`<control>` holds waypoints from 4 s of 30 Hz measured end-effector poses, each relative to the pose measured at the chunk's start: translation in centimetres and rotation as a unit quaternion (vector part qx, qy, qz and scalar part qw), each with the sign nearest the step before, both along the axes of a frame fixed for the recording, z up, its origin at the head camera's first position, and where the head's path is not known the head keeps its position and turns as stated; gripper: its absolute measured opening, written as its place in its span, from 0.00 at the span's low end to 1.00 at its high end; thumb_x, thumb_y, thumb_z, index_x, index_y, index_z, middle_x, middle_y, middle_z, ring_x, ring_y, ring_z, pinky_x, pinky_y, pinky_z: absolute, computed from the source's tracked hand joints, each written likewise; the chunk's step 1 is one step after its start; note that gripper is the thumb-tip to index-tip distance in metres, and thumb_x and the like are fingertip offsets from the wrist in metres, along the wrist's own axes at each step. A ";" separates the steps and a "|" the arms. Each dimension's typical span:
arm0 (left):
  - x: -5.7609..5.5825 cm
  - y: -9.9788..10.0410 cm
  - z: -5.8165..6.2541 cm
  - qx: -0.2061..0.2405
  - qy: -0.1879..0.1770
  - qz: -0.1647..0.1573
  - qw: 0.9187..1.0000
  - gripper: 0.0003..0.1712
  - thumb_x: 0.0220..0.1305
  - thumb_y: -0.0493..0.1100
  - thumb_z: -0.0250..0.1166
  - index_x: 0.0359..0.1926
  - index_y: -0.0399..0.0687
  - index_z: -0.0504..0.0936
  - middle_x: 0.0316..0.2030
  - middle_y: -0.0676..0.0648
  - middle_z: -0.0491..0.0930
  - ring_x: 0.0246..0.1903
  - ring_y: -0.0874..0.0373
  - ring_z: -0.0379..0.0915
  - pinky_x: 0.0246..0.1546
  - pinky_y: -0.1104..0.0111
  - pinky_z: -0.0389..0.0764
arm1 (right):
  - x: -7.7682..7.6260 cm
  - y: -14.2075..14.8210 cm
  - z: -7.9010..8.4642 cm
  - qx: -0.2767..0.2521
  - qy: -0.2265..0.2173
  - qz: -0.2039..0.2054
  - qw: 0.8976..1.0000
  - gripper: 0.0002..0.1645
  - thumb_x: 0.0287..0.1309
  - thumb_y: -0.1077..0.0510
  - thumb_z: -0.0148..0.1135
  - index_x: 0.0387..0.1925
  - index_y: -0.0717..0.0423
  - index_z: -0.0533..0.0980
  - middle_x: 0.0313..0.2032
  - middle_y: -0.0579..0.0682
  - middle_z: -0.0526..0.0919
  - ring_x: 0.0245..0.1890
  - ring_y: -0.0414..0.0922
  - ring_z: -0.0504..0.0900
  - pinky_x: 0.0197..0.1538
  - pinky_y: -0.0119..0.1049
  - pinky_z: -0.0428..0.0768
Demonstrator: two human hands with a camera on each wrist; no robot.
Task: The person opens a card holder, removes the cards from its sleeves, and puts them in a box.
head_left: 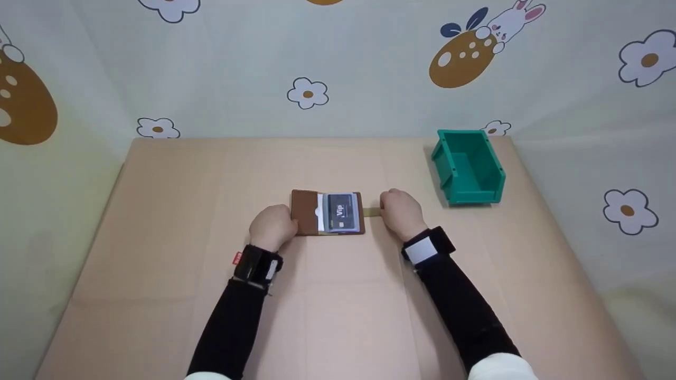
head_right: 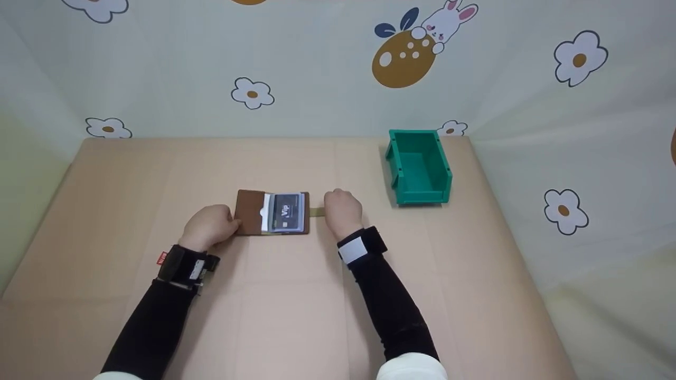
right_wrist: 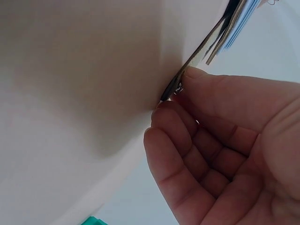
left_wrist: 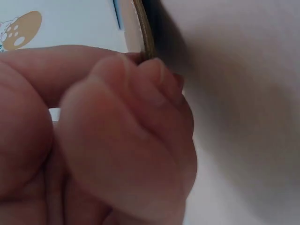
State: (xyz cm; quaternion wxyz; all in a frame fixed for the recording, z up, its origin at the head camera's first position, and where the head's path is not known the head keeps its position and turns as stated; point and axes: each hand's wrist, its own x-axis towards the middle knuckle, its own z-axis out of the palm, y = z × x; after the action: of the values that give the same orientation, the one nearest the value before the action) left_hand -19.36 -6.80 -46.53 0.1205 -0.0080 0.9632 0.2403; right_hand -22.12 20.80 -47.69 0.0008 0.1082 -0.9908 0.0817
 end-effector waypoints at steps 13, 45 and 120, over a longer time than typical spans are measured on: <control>-0.2 0.3 -0.2 -0.029 -0.005 -0.005 1.000 0.13 0.63 0.38 0.59 0.22 0.42 0.79 0.26 0.45 0.79 0.24 0.52 0.72 0.22 0.62 0.73 | 0.0 0.1 -0.2 0.003 0.009 0.006 1.000 0.04 0.56 0.66 0.64 0.27 0.62 0.80 0.29 0.58 0.80 0.32 0.56 0.82 0.36 0.48 0.80; 0.0 0.2 -0.8 -0.025 0.020 -0.010 0.999 0.12 0.63 0.39 0.59 0.22 0.42 0.80 0.29 0.44 0.81 0.27 0.52 0.74 0.26 0.58 0.77 | 0.4 -3.5 1.2 -0.070 0.014 0.044 0.996 0.04 0.55 0.62 0.71 0.34 0.57 0.86 0.32 0.52 0.82 0.36 0.50 0.82 0.41 0.43 0.80; -1.7 4.8 0.2 0.030 0.002 -0.054 0.998 0.08 0.60 0.43 0.66 0.27 0.46 0.78 0.27 0.48 0.79 0.25 0.54 0.71 0.27 0.62 0.70 | 0.6 -4.7 0.1 -0.063 0.010 0.063 0.996 0.03 0.52 0.63 0.71 0.31 0.58 0.86 0.32 0.52 0.83 0.33 0.50 0.82 0.38 0.44 0.80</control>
State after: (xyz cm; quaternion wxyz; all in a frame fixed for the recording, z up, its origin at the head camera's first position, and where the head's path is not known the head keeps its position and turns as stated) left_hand -21.03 -2.04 -46.37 0.1315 0.0483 0.9547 0.2626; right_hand -21.56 16.15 -47.55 0.0123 0.1712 -0.9748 0.1425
